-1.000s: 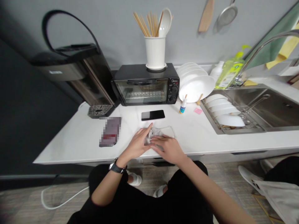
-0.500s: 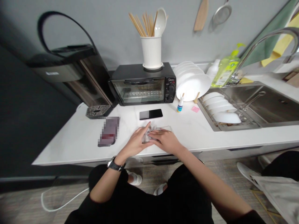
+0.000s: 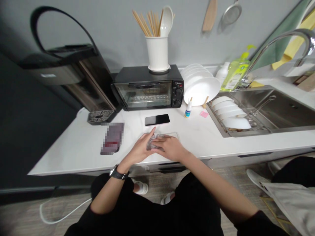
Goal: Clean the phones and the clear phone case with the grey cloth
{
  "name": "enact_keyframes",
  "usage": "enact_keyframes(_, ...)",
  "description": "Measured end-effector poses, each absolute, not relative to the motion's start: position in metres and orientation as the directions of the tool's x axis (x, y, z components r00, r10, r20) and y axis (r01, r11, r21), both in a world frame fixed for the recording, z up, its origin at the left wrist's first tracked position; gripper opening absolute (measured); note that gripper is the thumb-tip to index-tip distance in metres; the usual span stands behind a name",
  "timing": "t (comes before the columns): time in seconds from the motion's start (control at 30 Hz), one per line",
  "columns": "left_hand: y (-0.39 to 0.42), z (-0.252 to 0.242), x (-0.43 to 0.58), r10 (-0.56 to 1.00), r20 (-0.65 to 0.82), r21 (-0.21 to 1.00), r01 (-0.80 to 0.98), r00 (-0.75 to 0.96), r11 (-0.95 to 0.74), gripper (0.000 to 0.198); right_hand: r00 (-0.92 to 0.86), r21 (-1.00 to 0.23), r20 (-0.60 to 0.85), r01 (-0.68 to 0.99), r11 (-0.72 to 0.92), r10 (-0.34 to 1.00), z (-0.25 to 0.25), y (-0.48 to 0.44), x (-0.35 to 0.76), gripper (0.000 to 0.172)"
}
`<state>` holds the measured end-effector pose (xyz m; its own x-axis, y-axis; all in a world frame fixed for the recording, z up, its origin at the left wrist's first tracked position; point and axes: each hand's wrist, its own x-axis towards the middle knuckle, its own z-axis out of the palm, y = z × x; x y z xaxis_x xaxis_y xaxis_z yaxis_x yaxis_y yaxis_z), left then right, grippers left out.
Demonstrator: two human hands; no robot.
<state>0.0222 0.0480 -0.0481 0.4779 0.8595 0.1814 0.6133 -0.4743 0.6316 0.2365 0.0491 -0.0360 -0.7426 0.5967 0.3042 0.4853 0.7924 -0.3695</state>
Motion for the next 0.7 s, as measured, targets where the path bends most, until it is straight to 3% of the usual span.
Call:
enact_keyframes(0.27,0.045,-0.048,0.027,0.860,0.211,0.648,0.592,0.465,-0.479,0.112,-0.594,-0.321,0.300,0.674,0.666,0.746,-0.037,0.036,0.325,0.034)
enact_keyframes(0.47,0.050,-0.051,0.026,0.852,0.217,0.690,0.542,0.477,-0.480,0.110,-0.700,-0.441,0.308,0.495,0.749,0.644,-0.035,0.030,0.264,0.035)
enact_keyframes(0.57,0.049,-0.052,0.022,0.849,0.227,0.682,0.544,0.477,-0.489,0.104,-0.717,-0.378,0.317,0.505,0.776,0.621,-0.035,0.042,0.232,0.031)
enact_keyframes(0.7,0.047,-0.050,0.023,0.863,0.239,0.645,0.591,0.446,-0.484,0.107,-0.664,-0.303,0.333,0.597,0.743,0.669,-0.042,0.048,0.255,0.044)
